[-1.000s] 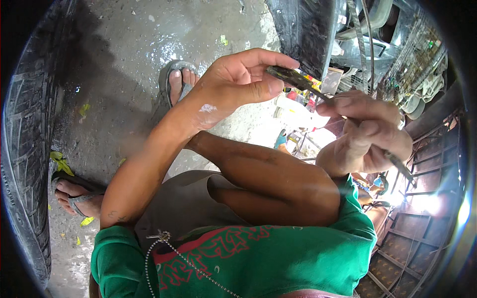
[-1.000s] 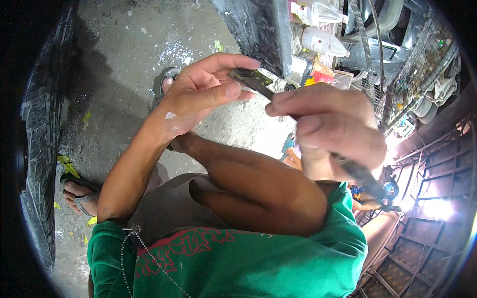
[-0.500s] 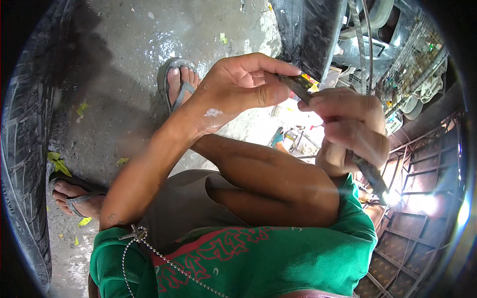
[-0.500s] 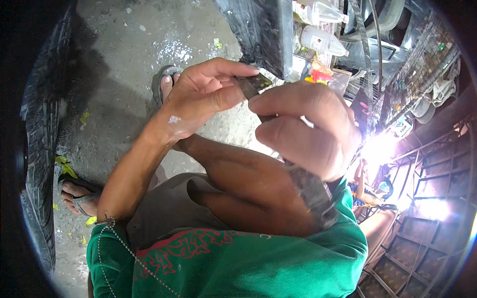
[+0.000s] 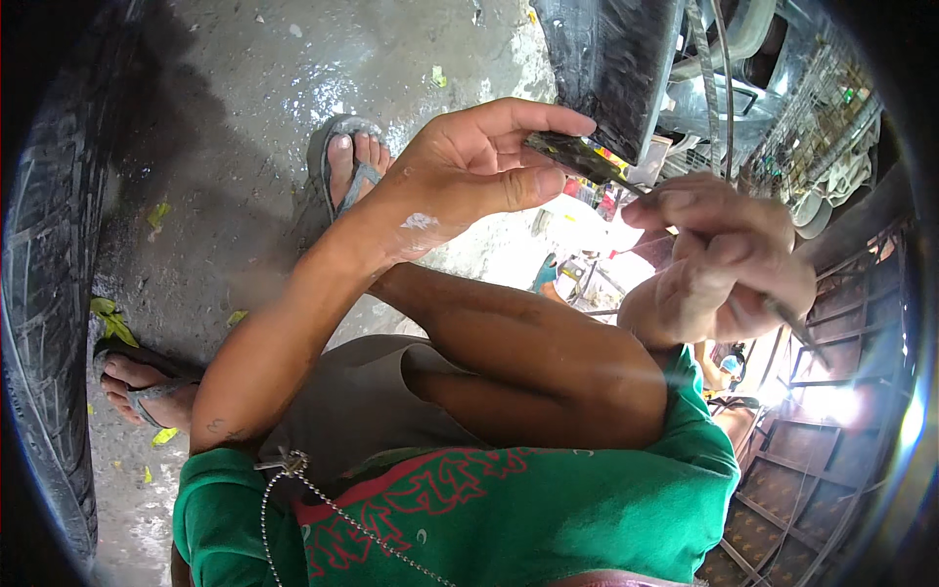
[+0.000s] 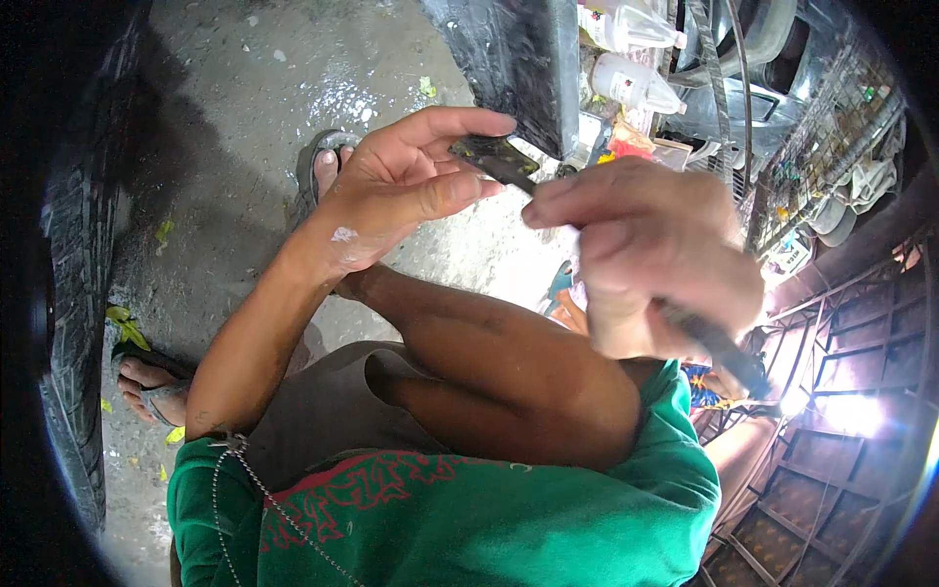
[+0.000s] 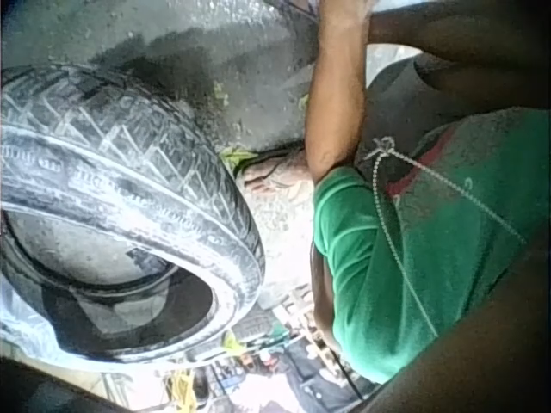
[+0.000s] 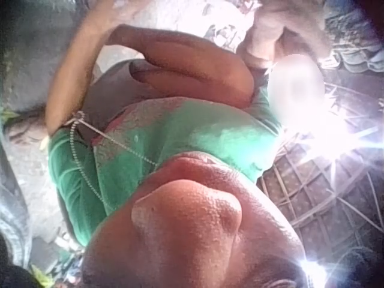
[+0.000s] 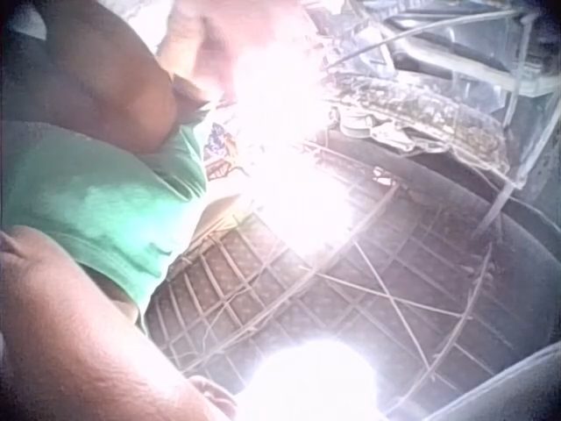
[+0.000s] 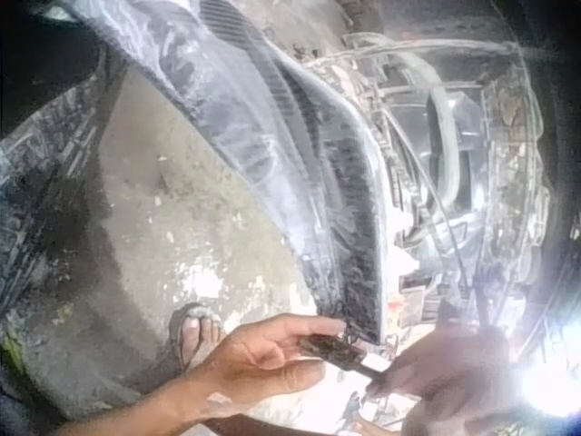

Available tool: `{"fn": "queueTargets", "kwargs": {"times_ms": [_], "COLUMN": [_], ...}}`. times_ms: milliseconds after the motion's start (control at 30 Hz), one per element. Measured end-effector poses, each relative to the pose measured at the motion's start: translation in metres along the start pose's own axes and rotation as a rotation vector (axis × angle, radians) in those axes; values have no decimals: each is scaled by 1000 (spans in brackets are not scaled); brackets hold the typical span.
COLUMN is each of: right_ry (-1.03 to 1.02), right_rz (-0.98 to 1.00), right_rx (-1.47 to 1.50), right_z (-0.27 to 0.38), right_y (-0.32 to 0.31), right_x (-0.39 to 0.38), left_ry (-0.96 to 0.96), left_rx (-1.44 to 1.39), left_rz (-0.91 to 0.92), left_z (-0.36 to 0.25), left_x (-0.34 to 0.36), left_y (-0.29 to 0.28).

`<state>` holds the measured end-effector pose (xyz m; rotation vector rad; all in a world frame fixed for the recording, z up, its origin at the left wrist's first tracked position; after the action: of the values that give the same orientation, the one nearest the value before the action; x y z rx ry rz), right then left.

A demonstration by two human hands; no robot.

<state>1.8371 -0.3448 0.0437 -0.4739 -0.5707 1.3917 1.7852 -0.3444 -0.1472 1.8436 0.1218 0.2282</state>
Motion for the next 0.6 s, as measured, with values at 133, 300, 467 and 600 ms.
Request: {"fn": "queueTargets", "kwargs": {"times_ms": [133,300,467,600], "right_ry": [17,59,114,79], "right_rz": [259,177,217,140], "right_rx": [-152,-273,-222,-222], "right_z": [1,0,3,0], "right_y": [14,21,21,24], "right_x": [11,2,7,0], "left_ry": [-38,-26,31,8], "left_rx": [104,69,37,14], "left_rz": [21,65,2,68], "left_z": [-7,-3,5,3], "left_x": [-3,-2,-2,0], "left_y": [-3,-2,-3,-2]}}
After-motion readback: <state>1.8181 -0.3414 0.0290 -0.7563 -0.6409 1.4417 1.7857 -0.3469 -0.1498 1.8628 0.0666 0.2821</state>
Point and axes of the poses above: each hand's wrist, its own x-axis towards the middle knuckle, its own y-axis out of the palm, z = x × y, the point moved 5 cm from there along x, towards the middle knuckle, and after that the axes turned 13 degrees about x, right-handed, at the moved point
